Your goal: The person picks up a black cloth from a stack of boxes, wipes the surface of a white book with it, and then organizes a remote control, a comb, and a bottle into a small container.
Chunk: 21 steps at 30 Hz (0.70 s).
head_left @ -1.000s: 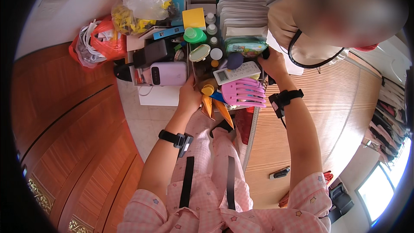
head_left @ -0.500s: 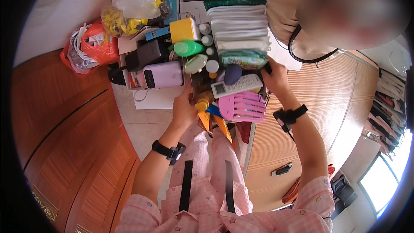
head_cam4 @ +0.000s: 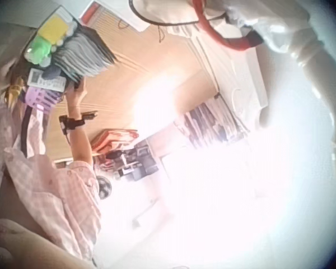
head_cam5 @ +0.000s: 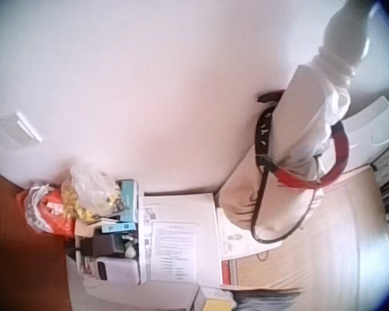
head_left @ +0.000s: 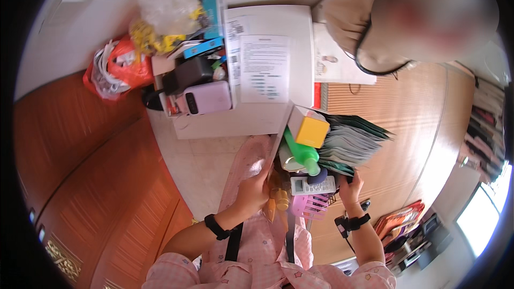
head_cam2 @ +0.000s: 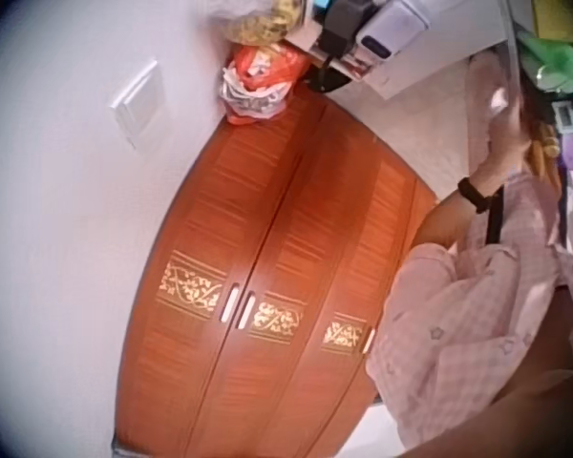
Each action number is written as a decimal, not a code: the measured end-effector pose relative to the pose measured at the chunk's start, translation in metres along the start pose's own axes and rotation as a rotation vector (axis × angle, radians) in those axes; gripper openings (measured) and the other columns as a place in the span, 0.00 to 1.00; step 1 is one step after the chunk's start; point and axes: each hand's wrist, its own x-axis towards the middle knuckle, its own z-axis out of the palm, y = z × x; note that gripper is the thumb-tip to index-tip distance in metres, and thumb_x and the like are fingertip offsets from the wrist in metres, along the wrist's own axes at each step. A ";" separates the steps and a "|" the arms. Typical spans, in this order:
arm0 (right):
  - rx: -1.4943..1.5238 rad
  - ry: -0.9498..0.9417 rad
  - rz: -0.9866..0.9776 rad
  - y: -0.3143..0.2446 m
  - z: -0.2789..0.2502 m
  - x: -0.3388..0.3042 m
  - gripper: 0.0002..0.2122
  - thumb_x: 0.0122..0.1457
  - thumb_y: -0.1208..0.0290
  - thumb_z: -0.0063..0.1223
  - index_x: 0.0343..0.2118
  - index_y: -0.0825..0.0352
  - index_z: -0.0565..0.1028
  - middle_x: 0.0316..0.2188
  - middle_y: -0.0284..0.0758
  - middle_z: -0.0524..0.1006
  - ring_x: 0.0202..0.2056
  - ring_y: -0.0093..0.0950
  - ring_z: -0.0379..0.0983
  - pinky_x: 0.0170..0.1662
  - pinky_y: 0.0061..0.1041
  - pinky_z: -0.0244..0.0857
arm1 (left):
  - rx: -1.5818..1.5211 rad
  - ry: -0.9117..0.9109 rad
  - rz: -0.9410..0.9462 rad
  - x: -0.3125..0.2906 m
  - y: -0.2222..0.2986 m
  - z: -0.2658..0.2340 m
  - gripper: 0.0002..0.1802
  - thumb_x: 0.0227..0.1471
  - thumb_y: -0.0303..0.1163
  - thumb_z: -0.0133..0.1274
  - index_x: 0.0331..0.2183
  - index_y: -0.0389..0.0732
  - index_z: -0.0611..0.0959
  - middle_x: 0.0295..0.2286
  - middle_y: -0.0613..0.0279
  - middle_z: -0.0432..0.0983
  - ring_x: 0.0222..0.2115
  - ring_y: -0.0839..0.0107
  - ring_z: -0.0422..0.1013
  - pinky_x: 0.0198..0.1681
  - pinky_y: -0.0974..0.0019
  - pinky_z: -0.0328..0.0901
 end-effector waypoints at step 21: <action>0.474 0.660 0.430 0.252 -0.057 -0.137 0.22 0.47 0.81 0.49 0.49 0.66 0.69 0.34 0.53 0.74 0.38 0.47 0.72 0.39 0.33 0.67 | 0.779 -0.479 0.440 0.057 0.119 0.279 0.25 0.47 0.28 0.45 0.51 0.48 0.71 0.26 0.41 0.73 0.29 0.45 0.71 0.31 0.51 0.66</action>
